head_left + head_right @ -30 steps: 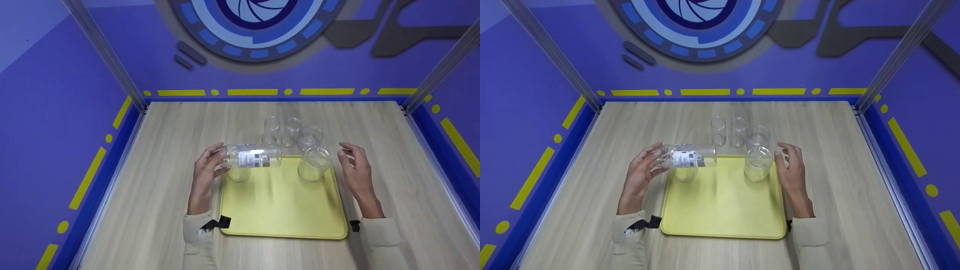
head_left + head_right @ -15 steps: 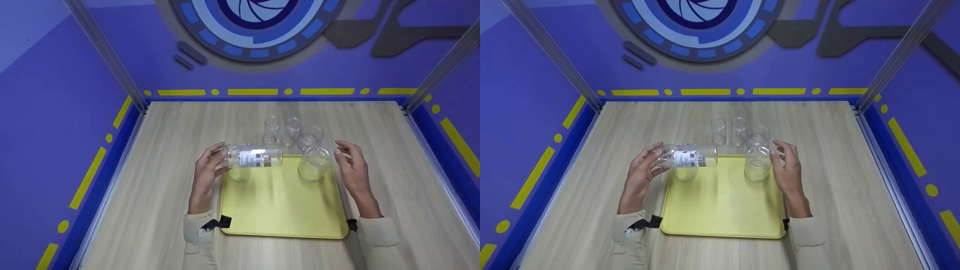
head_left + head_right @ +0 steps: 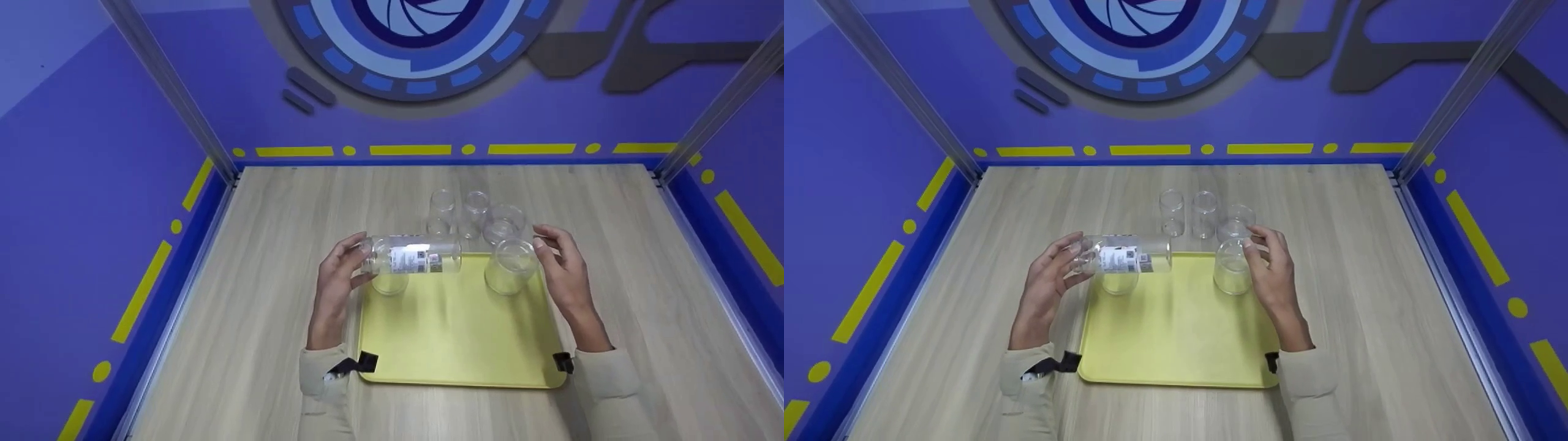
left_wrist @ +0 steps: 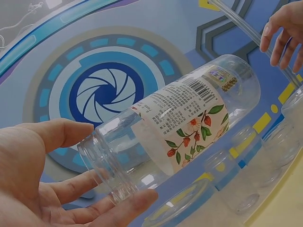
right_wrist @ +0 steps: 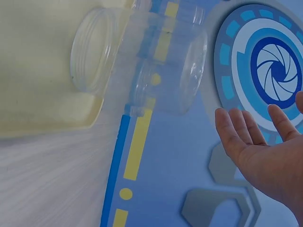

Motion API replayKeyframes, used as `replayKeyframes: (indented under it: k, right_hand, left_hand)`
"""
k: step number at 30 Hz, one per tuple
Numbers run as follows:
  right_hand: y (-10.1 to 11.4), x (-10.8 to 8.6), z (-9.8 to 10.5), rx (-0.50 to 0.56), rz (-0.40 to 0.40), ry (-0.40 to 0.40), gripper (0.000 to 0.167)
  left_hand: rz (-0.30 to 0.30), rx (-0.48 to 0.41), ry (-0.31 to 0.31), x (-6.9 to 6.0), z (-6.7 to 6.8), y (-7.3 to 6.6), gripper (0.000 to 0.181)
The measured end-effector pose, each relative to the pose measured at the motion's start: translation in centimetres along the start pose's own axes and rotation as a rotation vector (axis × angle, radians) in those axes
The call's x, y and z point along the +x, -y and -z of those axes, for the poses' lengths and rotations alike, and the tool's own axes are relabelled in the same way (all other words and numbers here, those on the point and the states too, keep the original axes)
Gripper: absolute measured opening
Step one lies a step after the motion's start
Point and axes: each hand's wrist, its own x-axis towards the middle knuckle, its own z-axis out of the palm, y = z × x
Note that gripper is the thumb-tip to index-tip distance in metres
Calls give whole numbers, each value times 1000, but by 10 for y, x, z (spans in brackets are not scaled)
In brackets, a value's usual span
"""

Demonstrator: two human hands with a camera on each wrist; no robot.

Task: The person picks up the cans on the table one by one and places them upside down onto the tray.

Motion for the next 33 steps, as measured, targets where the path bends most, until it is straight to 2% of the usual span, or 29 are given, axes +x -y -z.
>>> replayKeyframes:
  k: [9,18,33]
  right_hand:
    - [8,3,-20,73,45,2,34]
    - [12,3,-37,131,61,43,34]
    - [23,-3,-64,142,86,109,34]
  left_hand:
    - [6,-4,-3,-1,0,1,43]
    - [18,0,-13,0,0,2,44]
    - [16,-18,14,0,-3,2,45]
